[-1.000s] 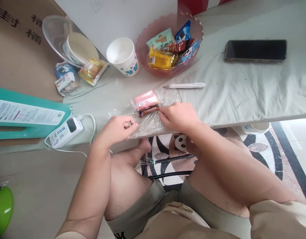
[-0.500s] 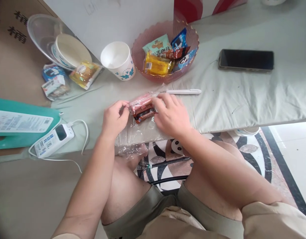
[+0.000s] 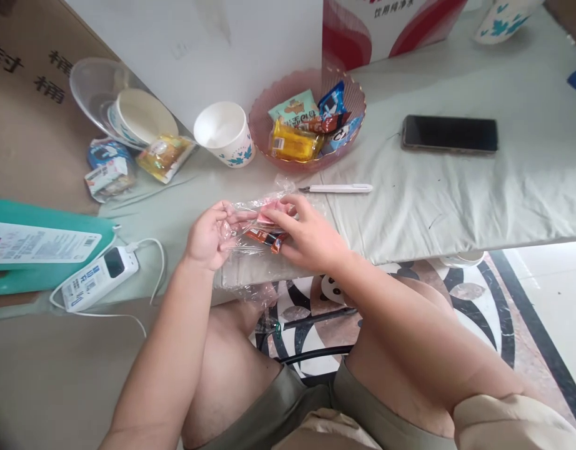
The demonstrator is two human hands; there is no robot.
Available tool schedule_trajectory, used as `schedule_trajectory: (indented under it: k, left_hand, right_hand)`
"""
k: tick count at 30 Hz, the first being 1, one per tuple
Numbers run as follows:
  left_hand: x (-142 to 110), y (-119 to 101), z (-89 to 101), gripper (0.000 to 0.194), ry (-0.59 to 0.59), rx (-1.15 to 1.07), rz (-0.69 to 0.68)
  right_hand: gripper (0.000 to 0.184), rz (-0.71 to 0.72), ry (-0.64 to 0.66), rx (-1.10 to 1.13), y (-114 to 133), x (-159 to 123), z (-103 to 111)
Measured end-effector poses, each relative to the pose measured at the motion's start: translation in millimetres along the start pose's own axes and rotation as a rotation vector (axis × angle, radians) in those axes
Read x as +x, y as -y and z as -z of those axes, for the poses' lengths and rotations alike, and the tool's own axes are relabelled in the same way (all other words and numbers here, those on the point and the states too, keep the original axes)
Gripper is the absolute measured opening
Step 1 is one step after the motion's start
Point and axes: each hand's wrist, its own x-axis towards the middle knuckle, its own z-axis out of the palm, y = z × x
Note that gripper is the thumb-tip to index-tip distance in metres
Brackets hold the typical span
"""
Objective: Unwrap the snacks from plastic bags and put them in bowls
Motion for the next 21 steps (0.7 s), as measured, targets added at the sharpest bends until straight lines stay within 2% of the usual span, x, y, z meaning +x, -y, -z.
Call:
schedule_trajectory:
  k: [4, 8, 11, 15, 18, 21]
  left_hand:
    - [3.1, -2.4, 1.8, 0.022, -0.035, -0.013, 0.029]
    - [4.5, -3.0, 3.0, 0.023, 0.031, -0.01, 0.081]
    - [7.4, -2.2, 4.1, 0.022, -0.059, -0.064, 0.031]
    - [11.8, -1.9, 5.2, 0.02, -0.244, -0.133, 0.007]
    - [12.8, -2.4, 4.5, 0.019, -0.257, -0.135, 0.013]
    - [12.4, -3.5, 2.1, 0.016, -0.262, -0.122, 0.0]
  right_hand:
    - [0.053, -0.036, 0.014, 0.199, -10.9, -1.2, 5.6]
    - [0.049, -0.082, 0.045, 0.267, -12.4, 1.6, 11.9]
    - [0.045, -0.136, 0.034, 0.332, -10.3, 6.5, 17.0]
    - [0.038, -0.283, -0.103, 0.48, -12.8, 10.8, 19.8]
    - [0.042, -0.365, -0.262, 0.577, -17.3, 6.0, 20.8]
    - [0.047, -0.359, -0.416, 0.547, -19.6, 0.1, 30.7]
